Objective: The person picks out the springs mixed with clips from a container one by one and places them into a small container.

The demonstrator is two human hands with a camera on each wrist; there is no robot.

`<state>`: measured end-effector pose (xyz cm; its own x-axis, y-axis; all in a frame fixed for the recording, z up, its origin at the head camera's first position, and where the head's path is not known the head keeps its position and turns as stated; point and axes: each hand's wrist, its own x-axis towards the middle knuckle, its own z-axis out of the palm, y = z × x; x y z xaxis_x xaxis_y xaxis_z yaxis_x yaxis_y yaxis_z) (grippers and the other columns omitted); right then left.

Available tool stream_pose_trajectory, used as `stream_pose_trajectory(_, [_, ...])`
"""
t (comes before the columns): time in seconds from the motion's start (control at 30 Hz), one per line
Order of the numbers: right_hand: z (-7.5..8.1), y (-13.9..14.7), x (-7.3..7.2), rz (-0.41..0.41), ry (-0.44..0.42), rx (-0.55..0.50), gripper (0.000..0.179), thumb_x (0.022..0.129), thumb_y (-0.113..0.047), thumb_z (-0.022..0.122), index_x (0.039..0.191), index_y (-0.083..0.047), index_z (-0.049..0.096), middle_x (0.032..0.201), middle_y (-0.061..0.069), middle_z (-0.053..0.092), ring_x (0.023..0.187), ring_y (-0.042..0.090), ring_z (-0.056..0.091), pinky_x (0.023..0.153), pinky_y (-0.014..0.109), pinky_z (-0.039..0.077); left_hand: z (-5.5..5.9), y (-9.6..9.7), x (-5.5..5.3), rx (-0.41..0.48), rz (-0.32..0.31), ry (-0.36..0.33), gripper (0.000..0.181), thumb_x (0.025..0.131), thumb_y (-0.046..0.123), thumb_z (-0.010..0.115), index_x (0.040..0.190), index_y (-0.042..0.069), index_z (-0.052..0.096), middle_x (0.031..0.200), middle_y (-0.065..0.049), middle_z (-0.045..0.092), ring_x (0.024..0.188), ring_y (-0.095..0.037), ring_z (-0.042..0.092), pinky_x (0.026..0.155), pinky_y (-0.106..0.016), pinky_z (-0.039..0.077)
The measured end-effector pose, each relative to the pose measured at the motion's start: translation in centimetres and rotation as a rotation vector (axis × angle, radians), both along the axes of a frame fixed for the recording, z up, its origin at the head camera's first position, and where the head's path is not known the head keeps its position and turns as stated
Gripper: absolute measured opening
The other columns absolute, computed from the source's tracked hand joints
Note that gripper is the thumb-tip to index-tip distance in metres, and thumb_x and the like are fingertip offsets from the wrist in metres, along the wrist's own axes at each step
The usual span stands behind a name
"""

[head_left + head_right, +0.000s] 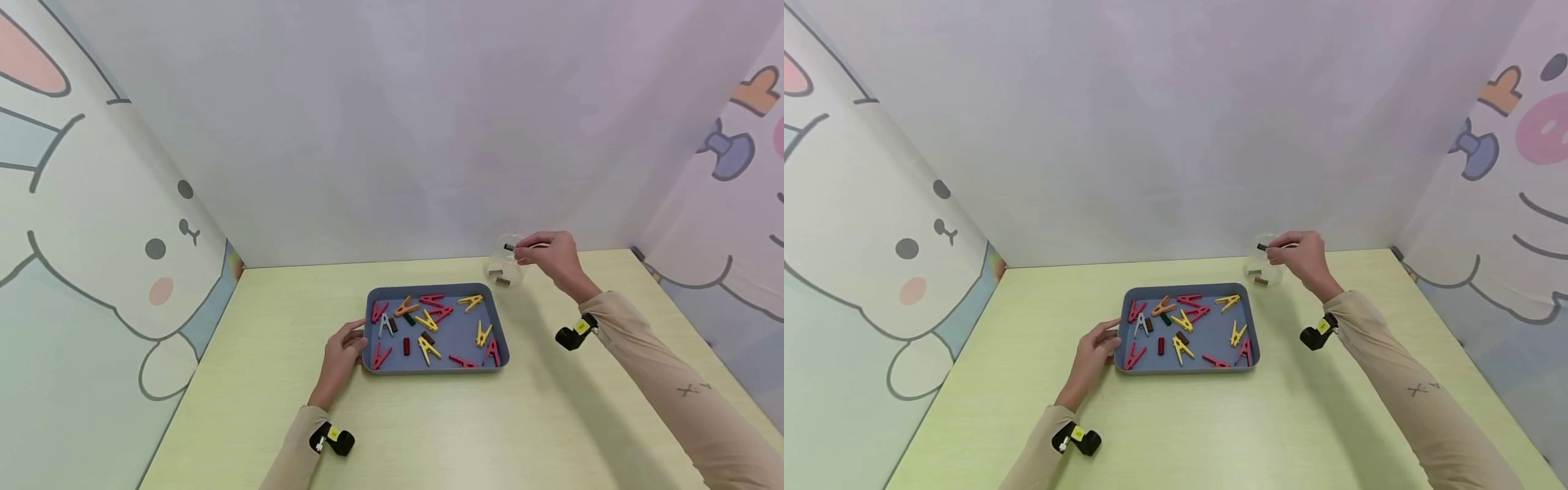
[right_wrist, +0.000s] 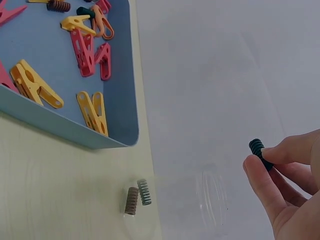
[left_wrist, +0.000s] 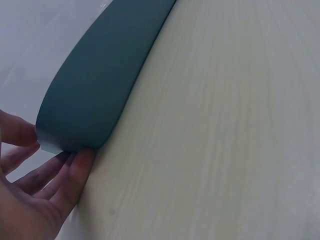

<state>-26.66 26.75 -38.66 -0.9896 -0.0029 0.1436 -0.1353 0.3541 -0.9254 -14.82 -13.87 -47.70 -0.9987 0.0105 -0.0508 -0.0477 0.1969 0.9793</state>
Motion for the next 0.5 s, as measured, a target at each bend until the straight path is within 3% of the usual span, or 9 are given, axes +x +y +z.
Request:
stream_pose_trajectory(0.2, [0.1,0.6,-0.4,-0.006,0.003,0.011,0.029,0.088,-0.013,0.067,0.102,0.012,0.065,0.087,0.015,0.069,0.069,0.017,0.069,0.073,0.032,0.055,0.0,0.0,0.0,0.01,-0.005,-0.002,0.04,0.093,0.003,0.054,0.133,0.004,0.053,0.12,-0.025,0.058,0.107,-0.037,0.058,0.07,-0.043,0.055])
stream_pose_trajectory(0.5, [0.0,1.2,-0.9,-0.027,0.004,0.052,0.027,0.089,-0.013,0.065,0.101,0.011,0.065,0.084,0.013,0.07,0.072,0.024,0.07,0.071,0.027,0.055,0.0,0.0,0.0,0.007,-0.002,-0.001,0.04,0.093,0.003,0.054,0.133,0.004,0.053,0.12,-0.025,0.058,0.108,-0.037,0.057,0.071,-0.044,0.054])
